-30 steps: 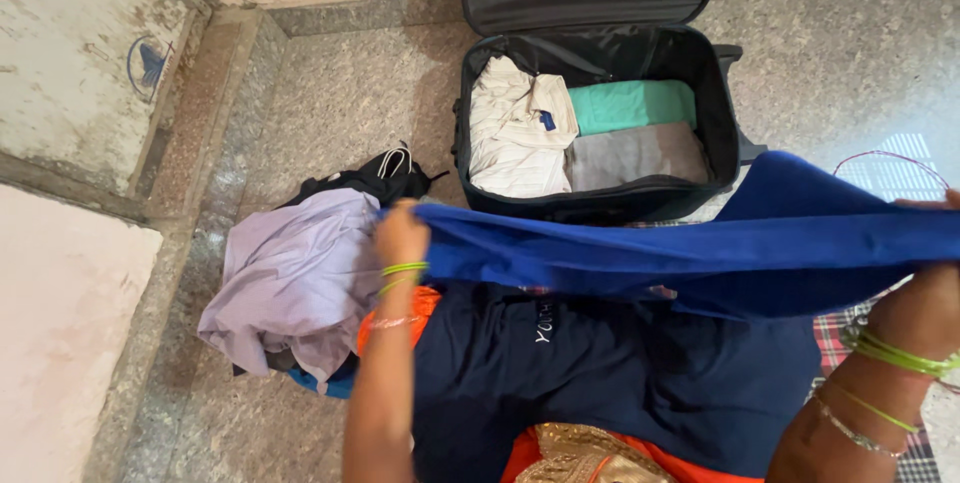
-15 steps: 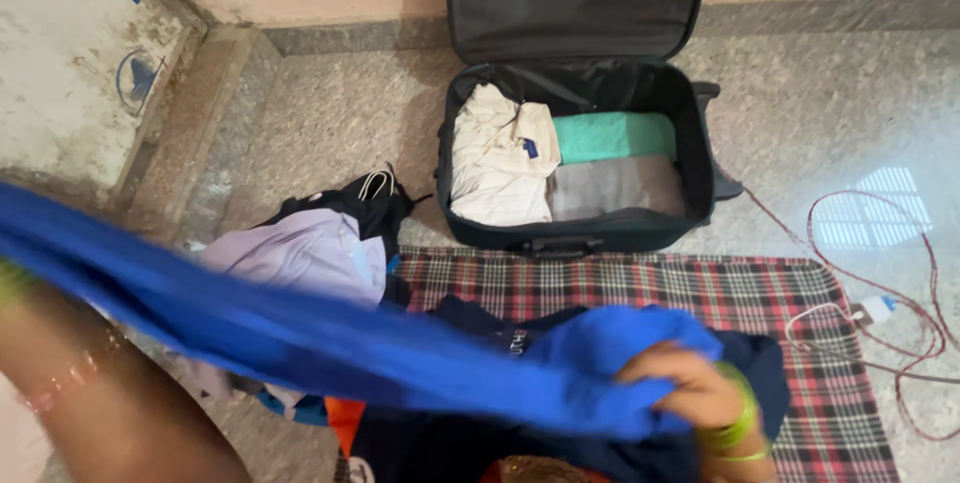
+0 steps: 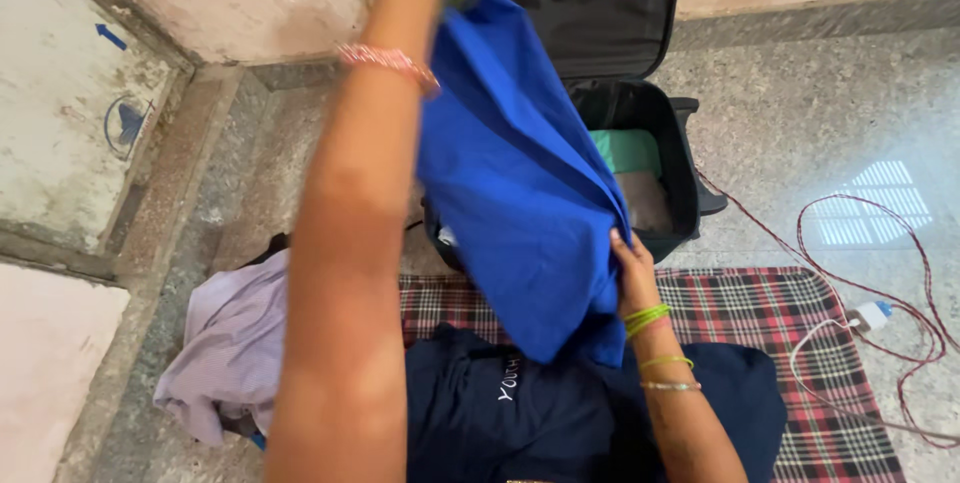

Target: The person folds a white garment, a blue pair of pants, and a light purple shirt, placing each folded item into an open suitcase on the floor.

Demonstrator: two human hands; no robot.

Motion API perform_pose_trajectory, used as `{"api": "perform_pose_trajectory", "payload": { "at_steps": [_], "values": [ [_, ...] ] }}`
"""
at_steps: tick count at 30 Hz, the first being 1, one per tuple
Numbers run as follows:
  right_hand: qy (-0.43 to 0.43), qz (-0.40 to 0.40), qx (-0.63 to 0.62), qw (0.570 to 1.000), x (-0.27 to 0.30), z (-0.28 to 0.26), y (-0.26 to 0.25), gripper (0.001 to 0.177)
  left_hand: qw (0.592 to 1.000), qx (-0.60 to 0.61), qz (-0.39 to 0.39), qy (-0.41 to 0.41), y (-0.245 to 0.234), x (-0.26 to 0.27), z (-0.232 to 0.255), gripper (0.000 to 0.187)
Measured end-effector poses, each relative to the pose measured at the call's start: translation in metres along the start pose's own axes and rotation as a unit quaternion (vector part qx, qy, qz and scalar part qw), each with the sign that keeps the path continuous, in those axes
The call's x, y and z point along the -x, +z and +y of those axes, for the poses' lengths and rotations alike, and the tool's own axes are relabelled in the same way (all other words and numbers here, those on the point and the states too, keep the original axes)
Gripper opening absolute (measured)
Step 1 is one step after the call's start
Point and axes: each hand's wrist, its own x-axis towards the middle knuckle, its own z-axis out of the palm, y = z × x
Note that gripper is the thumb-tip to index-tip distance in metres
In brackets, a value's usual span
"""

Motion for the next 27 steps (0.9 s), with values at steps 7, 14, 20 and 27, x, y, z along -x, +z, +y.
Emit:
{"api": "perform_pose_trajectory", "payload": {
  "at_steps": [7, 14, 20, 27],
  "values": [
    [-0.03, 0.129, 0.252, 0.959, -0.013, 0.089, -0.123, 0.037, 0.967, -0.039, -0.25, 0.009, 0.079, 0.205, 0.035, 0.075],
    [-0.18, 0.114, 0.315, 0.925, 0.009, 0.093, -0.118, 0.046, 0.866, -0.204, -0.32, -0.327, 0.091, 0.399, 0.053, 0.103],
    [-0.254, 0.039, 0.539, 0.802, 0.032, 0.084, -0.087, 0.054, 0.867, -0.147, -0.393, -0.27, -0.008, 0.405, 0.081, 0.075],
    [-0.312, 0.052, 0.584, 0.748, 0.045, 0.083, -0.063, 0.047, 0.754, -0.288, -0.5, -0.314, -0.121, 0.403, 0.164, 0.069]
  ]
}}
